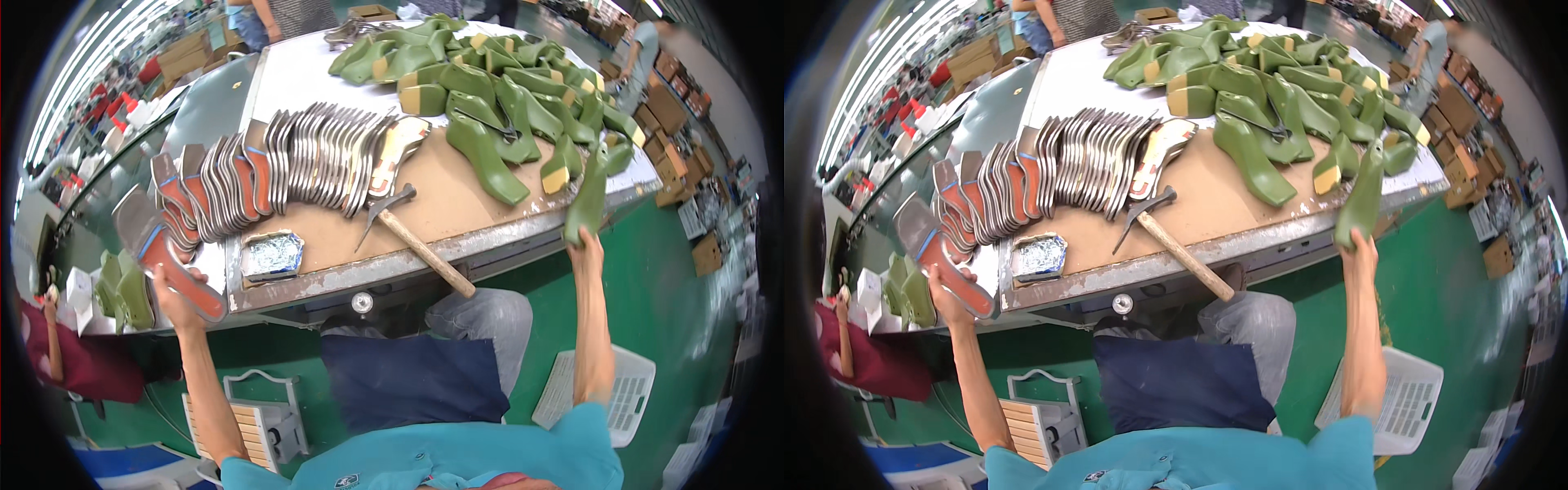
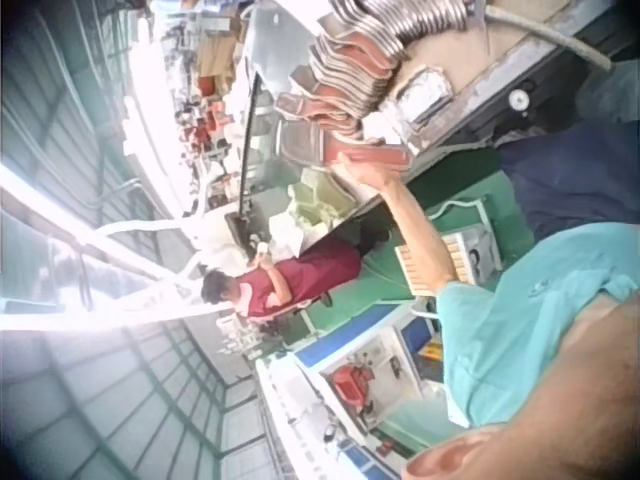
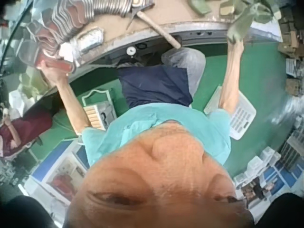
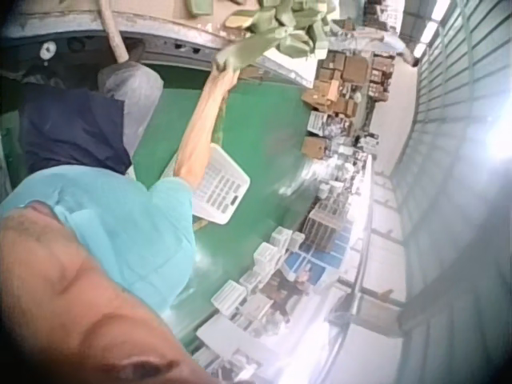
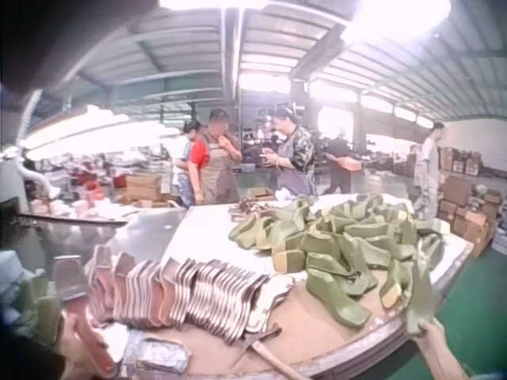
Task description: Attaching insoles to shoe lasts and securing them with a hammer on a workstation.
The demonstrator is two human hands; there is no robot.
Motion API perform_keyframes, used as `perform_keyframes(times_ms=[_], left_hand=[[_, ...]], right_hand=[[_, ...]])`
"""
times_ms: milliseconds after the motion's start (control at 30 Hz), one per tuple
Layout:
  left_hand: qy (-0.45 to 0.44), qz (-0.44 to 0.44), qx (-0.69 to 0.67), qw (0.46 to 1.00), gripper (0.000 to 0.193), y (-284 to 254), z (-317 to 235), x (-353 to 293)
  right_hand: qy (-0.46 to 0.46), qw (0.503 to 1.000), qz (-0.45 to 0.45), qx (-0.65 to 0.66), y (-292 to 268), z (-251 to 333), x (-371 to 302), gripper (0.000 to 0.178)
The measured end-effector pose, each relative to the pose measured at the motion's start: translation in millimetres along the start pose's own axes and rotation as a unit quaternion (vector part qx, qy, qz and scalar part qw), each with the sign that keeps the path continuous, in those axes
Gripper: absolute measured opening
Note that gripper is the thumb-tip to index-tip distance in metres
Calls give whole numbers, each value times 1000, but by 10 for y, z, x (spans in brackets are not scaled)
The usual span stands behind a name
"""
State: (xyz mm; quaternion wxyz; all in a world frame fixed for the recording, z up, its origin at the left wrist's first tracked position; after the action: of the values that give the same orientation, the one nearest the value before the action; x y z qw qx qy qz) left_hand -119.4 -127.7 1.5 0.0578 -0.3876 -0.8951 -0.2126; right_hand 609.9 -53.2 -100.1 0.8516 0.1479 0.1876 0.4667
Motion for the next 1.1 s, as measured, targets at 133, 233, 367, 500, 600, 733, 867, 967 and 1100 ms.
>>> perform_keyframes(times_ms=[133,233,367,500,600,733,867,967,1100], left_hand=[[-87,150,7,985,38,716,93,-508],[-135,232,-28,963,41,1412,176,-955],[-358,364,-167,844,56,1956,461,-1535],[-326,494,-128,795,86,1887,466,-2185],[-429,375,-173,803,81,1622,513,-2333],[-464,214,-259,820,70,1443,352,-2222],[-440,120,-362,813,65,1350,312,-2068],[-382,62,-364,847,68,1377,366,-2021],[-139,172,-286,932,67,1448,89,-1657]], right_hand=[[-60,992,79,-83,245,512,-890,38],[-58,991,88,-83,672,768,-1068,41],[-98,956,182,-210,1533,793,-1421,40],[-118,872,287,-380,2421,358,-1872,29],[-194,857,337,-338,2707,-128,-2006,21],[-222,909,314,-159,2636,-296,-2248,57],[209,828,512,-93,2069,-851,-2748,95],[231,792,536,-180,2057,-917,-2928,89],[-41,785,538,-304,2220,-706,-2646,73]])
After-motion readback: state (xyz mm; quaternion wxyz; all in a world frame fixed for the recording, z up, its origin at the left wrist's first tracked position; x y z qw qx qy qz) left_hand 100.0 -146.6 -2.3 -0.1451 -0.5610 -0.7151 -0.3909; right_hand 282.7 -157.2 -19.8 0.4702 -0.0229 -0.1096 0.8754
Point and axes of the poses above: each hand's wrist, its own x-axis towards the middle knuckle, its own y-axis out of the palm, z = x × y, the point moved 3 cm from there along x, towards the middle knuckle, and after that the axes turned 7 degrees about y, right-handed, at the moved point
